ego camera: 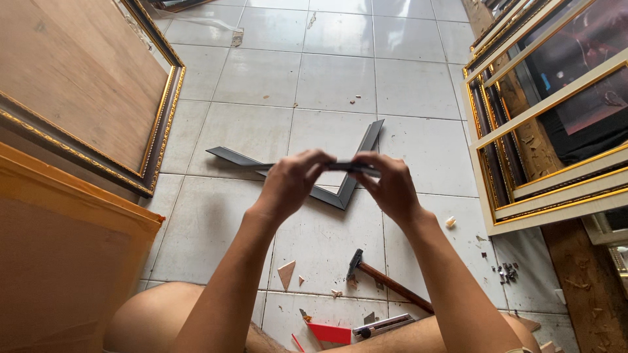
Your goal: The person assembles a black picture frame on the floor by joining four mitered pieces. They apply glue to the corners, insert metal corner brackets, and secure them with a hammer. The process is repeated for each corner until the rectangular frame is complete.
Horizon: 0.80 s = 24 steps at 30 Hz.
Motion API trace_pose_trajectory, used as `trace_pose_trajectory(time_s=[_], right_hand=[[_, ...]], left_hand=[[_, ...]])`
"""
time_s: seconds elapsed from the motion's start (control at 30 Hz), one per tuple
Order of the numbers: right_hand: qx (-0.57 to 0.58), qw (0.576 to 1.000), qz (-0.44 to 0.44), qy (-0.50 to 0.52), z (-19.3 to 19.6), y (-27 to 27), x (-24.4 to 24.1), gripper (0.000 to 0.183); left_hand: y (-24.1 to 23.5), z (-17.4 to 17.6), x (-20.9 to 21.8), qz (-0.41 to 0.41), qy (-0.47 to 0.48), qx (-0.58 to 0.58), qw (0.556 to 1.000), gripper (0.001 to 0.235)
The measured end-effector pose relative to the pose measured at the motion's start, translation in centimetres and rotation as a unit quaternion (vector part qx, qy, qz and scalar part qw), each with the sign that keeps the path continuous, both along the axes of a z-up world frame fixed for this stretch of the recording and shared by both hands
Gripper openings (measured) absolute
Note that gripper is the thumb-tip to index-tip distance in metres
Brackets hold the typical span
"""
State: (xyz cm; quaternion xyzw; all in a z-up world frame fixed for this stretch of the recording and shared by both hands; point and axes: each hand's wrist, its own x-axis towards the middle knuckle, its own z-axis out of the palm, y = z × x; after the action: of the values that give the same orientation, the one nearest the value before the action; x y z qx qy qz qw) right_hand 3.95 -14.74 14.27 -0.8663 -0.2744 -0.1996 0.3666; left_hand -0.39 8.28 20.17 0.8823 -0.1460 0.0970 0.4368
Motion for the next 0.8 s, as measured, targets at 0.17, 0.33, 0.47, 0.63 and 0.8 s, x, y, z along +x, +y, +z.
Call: trace_pose_trajectory(time_s=[0.17, 0.33, 0.47, 0.63, 0.8], right_hand=[[-0.053, 0.997, -0.047, 0.001, -6.7, -1.2, -1.9, 0.026], [-0.108, 0.989, -0.103, 0.019, -12.3, -1.9, -5.0, 0.024], [-0.183, 0.964, -0.156, 0.115, -16.3, -2.8, -7.2, 0.028], [-0.139, 0.948, -0.139, 0.249, -17.2, -3.4, -7.4, 0.028], [-0.061, 0.942, -0.197, 0.266, -9.1, -6.0, -7.1, 0.017]], left_hand=[[-0.5, -7.3, -0.3, -0.070, -0.056, 0.156, 0.984, 0.011], [-1.2, -16.5, -2.1, -0.066, -0.134, 0.227, 0.962, 0.010], [-2.4, -21.0, -5.0, -0.025, -0.154, 0.275, 0.949, 0.025], [-3.7, -22.2, -6.2, -0.007, -0.145, 0.310, 0.939, 0.035], [-4.5, -22.9, -5.0, 0.022, -0.112, 0.301, 0.947, 0.038]])
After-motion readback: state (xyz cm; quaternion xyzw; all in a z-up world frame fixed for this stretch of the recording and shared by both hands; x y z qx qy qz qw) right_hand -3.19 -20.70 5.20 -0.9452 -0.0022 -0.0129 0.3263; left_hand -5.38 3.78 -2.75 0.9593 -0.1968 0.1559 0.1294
